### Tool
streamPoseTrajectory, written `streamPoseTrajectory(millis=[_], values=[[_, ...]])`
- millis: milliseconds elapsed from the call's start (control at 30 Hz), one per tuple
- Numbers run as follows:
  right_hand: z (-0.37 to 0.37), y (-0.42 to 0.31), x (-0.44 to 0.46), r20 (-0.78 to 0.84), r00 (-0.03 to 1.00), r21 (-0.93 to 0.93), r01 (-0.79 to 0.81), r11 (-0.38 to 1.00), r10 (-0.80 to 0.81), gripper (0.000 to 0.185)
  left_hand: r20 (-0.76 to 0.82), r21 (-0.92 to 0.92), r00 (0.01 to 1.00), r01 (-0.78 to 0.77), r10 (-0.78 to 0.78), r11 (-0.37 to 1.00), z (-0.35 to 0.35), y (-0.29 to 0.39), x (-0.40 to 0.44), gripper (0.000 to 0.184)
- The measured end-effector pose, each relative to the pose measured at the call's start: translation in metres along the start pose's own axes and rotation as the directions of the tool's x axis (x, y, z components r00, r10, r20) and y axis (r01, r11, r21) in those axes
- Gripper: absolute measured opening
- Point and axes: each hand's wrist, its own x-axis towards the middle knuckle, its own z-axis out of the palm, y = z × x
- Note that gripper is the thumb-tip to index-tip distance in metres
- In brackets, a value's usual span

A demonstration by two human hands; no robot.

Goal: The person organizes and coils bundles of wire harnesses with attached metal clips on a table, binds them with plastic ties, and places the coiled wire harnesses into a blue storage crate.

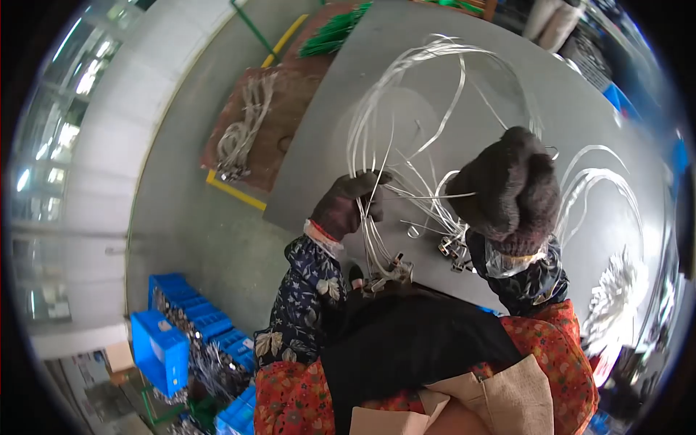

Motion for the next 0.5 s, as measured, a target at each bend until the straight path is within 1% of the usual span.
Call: streamPoseTrajectory(millis=[33, 67, 133, 167, 200, 267, 300, 333, 400, 433, 467, 500], values=[[0.007, -0.009, -0.002, -0.07, 0.997, -0.028, -0.016, 0.999, 0.014, 0.033, 0.012, -0.064, 0.999, -0.046, 0.047, 0.997, -0.001, -0.005, 0.0, 0.052], [0.006, -0.015, -0.006, -0.084, 0.996, -0.066, -0.001, 0.998, -0.005, 0.033, 0.051, -0.06, 0.998, -0.026, 0.029, 0.998, -0.001, -0.006, 0.0, 0.052], [-0.005, -0.031, -0.01, -0.317, 0.947, 0.034, 0.062, 0.997, -0.048, 0.035, 0.197, -0.081, 0.978, -0.058, 0.073, 0.995, -0.002, -0.005, 0.0, 0.052], [-0.005, -0.04, -0.012, -0.352, 0.936, 0.174, 0.063, 0.983, 0.003, 0.037, 0.3, -0.067, 0.954, -0.004, 0.024, 0.998, -0.003, -0.003, -0.001, 0.046], [-0.008, -0.046, -0.014, -0.359, 0.933, 0.144, 0.072, 0.987, -0.016, 0.037, 0.329, -0.065, 0.944, 0.008, 0.014, 0.998, -0.001, -0.001, 0.001, 0.046], [-0.015, -0.049, -0.019, -0.389, 0.92, 0.137, 0.113, 0.984, -0.051, 0.036, 0.385, 0.008, 0.922, 0.051, -0.05, 0.999, 0.007, 0.0, -0.005, 0.041], [-0.017, -0.049, -0.016, -0.266, 0.964, 0.168, 0.07, 0.983, -0.023, 0.036, 0.276, 0.066, 0.96, 0.037, -0.054, 0.997, 0.013, -0.003, -0.008, 0.034], [-0.016, -0.05, -0.016, -0.274, 0.961, 0.149, 0.078, 0.986, -0.035, 0.036, 0.294, 0.068, 0.954, 0.046, -0.064, 0.997, 0.017, -0.005, -0.011, 0.034], [-0.014, -0.048, -0.012, -0.394, 0.909, 0.003, 0.149, 0.989, -0.136, 0.035, 0.151, 0.242, 0.988, -0.016, -0.021, 0.97, 0.02, -0.003, -0.016, 0.027], [-0.018, -0.047, -0.014, -0.381, 0.916, -0.014, 0.133, 0.991, -0.128, 0.031, 0.101, 0.274, 0.994, 0.021, -0.05, 0.961, 0.026, 0.004, -0.022, 0.02], [-0.018, -0.045, -0.014, -0.374, 0.918, -0.024, 0.13, 0.991, -0.13, 0.031, 0.112, 0.271, 0.993, 0.012, -0.044, 0.962, 0.029, 0.006, -0.022, 0.02], [-0.014, -0.038, -0.012, -0.471, 0.871, -0.074, 0.117, 0.99, -0.138, 0.03, 0.087, 0.348, 0.996, -0.011, -0.021, 0.937, 0.032, 0.007, -0.024, 0.019]])
